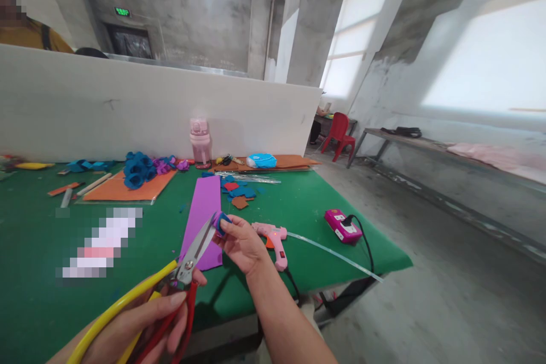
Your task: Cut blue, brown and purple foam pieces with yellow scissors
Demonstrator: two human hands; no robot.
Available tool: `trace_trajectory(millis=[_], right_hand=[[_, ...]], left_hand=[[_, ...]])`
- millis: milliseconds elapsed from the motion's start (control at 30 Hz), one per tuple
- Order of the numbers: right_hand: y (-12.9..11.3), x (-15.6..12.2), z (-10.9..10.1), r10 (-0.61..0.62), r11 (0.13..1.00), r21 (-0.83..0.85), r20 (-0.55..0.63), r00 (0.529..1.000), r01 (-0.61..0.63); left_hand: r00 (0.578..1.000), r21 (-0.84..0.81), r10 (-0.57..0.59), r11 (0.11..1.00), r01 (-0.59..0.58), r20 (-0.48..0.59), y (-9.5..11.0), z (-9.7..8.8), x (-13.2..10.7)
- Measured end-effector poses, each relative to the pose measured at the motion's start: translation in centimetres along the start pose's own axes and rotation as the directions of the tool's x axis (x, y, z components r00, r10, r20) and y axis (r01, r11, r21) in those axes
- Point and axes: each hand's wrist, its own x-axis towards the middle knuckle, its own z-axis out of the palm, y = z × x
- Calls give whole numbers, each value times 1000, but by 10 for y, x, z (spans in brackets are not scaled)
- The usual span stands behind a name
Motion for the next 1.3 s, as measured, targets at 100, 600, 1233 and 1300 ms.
trace_trajectory(millis=[100, 600, 1233, 1300], right_hand=[[1, -1, 1, 17, 1000, -20, -16, 1000, -17], [2, 0, 1, -27, 999, 30, -9, 1000, 28], [18, -5, 7, 13, 1000, -9, 239, 971, -11], [17, -4, 6, -18, 1000, 26, 227, 974, 13]], left_hand=[[1000, 43, 16, 999, -16, 11, 3, -2, 1], [947, 217, 260, 952, -218, -190, 12, -5, 2], [709, 488, 629, 750, -446, -319, 23, 4, 10], [787, 439, 561, 793, -422, -257, 20, 3, 9]])
